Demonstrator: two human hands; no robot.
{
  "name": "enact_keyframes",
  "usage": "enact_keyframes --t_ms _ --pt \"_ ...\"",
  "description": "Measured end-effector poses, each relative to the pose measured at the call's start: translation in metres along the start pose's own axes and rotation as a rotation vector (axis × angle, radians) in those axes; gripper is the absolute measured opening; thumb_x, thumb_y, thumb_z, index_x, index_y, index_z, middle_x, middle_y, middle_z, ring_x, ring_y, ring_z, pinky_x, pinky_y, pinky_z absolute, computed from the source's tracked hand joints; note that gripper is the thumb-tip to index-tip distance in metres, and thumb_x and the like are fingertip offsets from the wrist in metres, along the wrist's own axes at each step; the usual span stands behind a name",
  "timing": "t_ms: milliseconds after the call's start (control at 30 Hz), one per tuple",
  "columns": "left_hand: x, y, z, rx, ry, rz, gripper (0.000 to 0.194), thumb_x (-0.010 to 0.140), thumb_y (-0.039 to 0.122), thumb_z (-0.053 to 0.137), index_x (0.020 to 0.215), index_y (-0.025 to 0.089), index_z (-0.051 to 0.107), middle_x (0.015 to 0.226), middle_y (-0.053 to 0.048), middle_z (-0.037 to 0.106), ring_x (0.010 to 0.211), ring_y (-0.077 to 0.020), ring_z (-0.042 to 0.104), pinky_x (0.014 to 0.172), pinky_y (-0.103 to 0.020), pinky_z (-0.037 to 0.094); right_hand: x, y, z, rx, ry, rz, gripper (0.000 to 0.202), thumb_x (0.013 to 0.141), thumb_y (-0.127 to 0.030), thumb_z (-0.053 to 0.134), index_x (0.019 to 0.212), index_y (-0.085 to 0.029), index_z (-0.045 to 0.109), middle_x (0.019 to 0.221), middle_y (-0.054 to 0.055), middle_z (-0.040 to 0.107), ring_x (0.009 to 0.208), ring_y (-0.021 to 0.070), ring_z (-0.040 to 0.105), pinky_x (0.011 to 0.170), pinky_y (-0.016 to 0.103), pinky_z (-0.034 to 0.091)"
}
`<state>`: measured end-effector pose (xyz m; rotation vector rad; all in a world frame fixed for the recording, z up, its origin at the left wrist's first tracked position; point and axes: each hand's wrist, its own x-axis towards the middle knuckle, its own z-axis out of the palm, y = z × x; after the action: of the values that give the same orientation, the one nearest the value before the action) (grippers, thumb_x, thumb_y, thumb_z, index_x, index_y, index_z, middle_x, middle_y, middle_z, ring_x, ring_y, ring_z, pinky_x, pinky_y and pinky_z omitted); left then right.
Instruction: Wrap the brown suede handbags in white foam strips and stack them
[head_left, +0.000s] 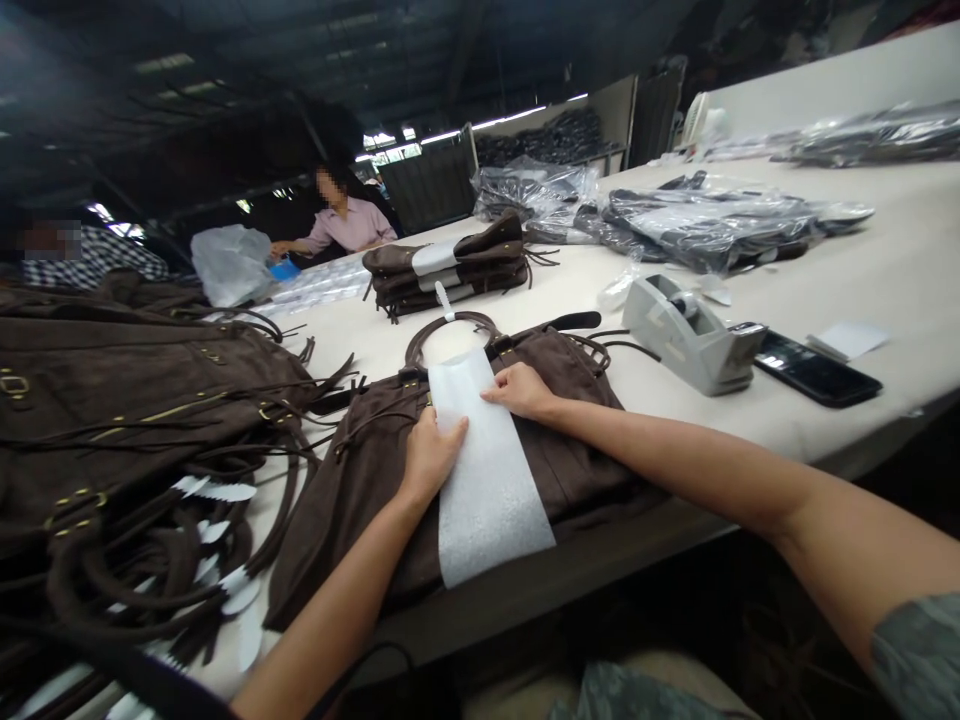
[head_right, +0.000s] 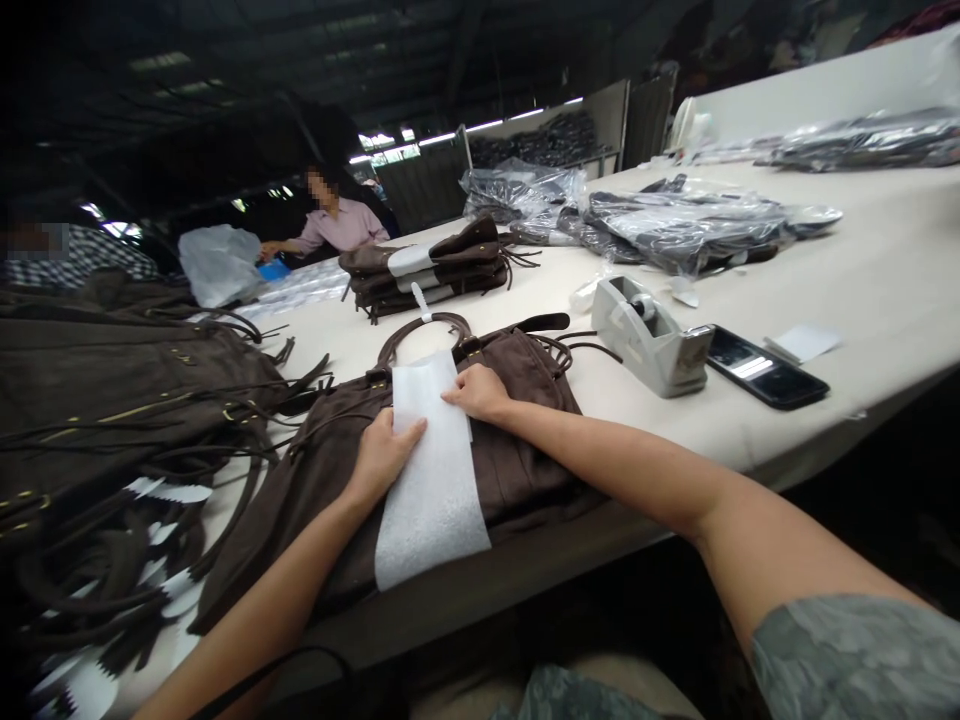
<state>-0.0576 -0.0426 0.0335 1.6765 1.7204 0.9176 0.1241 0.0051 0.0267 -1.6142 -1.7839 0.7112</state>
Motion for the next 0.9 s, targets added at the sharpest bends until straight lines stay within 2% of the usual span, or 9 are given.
enact_keyframes --t_ms 100,233,300,367,433,500,600,700,900 --pt "-0.007 0.005 0.004 0.235 0.12 0.056 0.056 0.079 0.034 0.067 0.128 0.013 0.048 0.099 -0.015 0.066 0.1 -0.0359 0.064 0.092 -0.05 0.047 0.001 -0.002 -0.001 -0.106 0.013 -0.025 0.022 0.077 -0.036 0.072 0.066 -0.017 0.07 0.066 0.001 0.065 0.066 0.0128 0.057 0.054 0.024 0.03" --pt "-0.014 0.005 0.009 0.64 0.278 0.405 0.061 0.086 0.033 0.061 0.139 0.012 0.04 0.127 -0.022 0.055 0.123 -0.0375 0.051 0.102 -0.052 0.043 0.003 -0.002 0.0 -0.124 0.006 -0.033 0.02 0.077 -0.039 0.071 0.072 -0.02 0.072 0.077 0.002 0.071 0.076 0.0155 0.062 0.056 0.024 0.032" --pt "-0.012 0.005 0.012 0.715 0.227 0.579 0.045 0.089 0.025 0.054 0.132 0.013 0.048 0.141 -0.022 0.045 0.137 -0.0361 0.038 0.112 -0.052 0.033 0.005 -0.001 0.001 -0.123 -0.001 -0.042 0.021 0.078 -0.039 0.07 0.072 -0.02 0.072 0.078 0.003 0.071 0.078 0.0162 0.063 0.057 0.024 0.033" --pt "-0.007 0.005 0.015 0.71 0.052 0.635 0.031 0.092 0.016 0.043 0.12 0.015 0.057 0.143 -0.019 0.047 0.137 -0.0317 0.04 0.115 -0.049 0.031 0.006 0.0 0.0 -0.107 -0.007 -0.047 0.021 0.078 -0.039 0.071 0.071 -0.019 0.071 0.078 0.004 0.071 0.079 0.0173 0.064 0.059 0.024 0.034" --pt "-0.002 0.003 0.018 0.673 -0.098 0.607 0.03 0.094 0.014 0.036 0.112 0.017 0.059 0.134 -0.015 0.056 0.128 -0.0263 0.051 0.11 -0.042 0.04 0.006 0.001 -0.001 -0.081 -0.014 -0.048 0.022 0.077 -0.037 0.073 0.068 -0.018 0.07 0.077 0.004 0.071 0.08 0.0181 0.064 0.06 0.023 0.036" --pt "0.002 0.001 0.02 0.645 -0.124 0.564 0.029 0.096 0.018 0.035 0.114 0.018 0.057 0.128 -0.013 0.061 0.12 -0.0234 0.057 0.105 -0.037 0.045 0.006 0.001 -0.004 -0.043 -0.007 -0.038 0.023 0.083 -0.035 0.068 0.07 -0.017 0.069 0.075 0.006 0.07 0.077 0.017 0.065 0.061 0.022 0.037" --pt "0.006 -0.005 0.021 0.615 -0.053 0.503 0.026 0.096 0.023 0.04 0.118 0.017 0.054 0.14 -0.015 0.052 0.13 -0.0242 0.05 0.11 -0.039 0.041 0.007 0.001 -0.008 0.018 0.021 0.014 0.026 0.095 -0.025 0.049 0.086 -0.014 0.07 0.068 0.005 0.069 0.063 0.013 0.064 0.06 0.02 0.04" --pt "0.012 -0.009 0.021 0.592 0.046 0.405 0.03 0.094 0.029 0.046 0.119 0.013 0.052 0.147 -0.021 0.04 0.14 -0.0296 0.036 0.114 -0.045 0.034 0.011 0.0 -0.01 0.036 0.056 0.055 0.02 0.091 -0.02 0.052 0.094 -0.012 0.07 0.065 0.005 0.069 0.059 0.0132 0.064 0.06 0.02 0.042" --pt "0.04 -0.005 0.018 0.535 0.184 0.194 0.056 0.082 0.042 0.066 0.127 0.013 0.048 0.126 -0.017 0.057 0.124 -0.0344 0.048 0.107 -0.049 0.037 0.022 0.001 -0.013 0.103 -0.069 0.08 0.017 0.079 -0.03 0.068 0.076 -0.013 0.073 0.052 0.002 0.06 0.05 0.0125 0.058 0.053 0.02 0.04"
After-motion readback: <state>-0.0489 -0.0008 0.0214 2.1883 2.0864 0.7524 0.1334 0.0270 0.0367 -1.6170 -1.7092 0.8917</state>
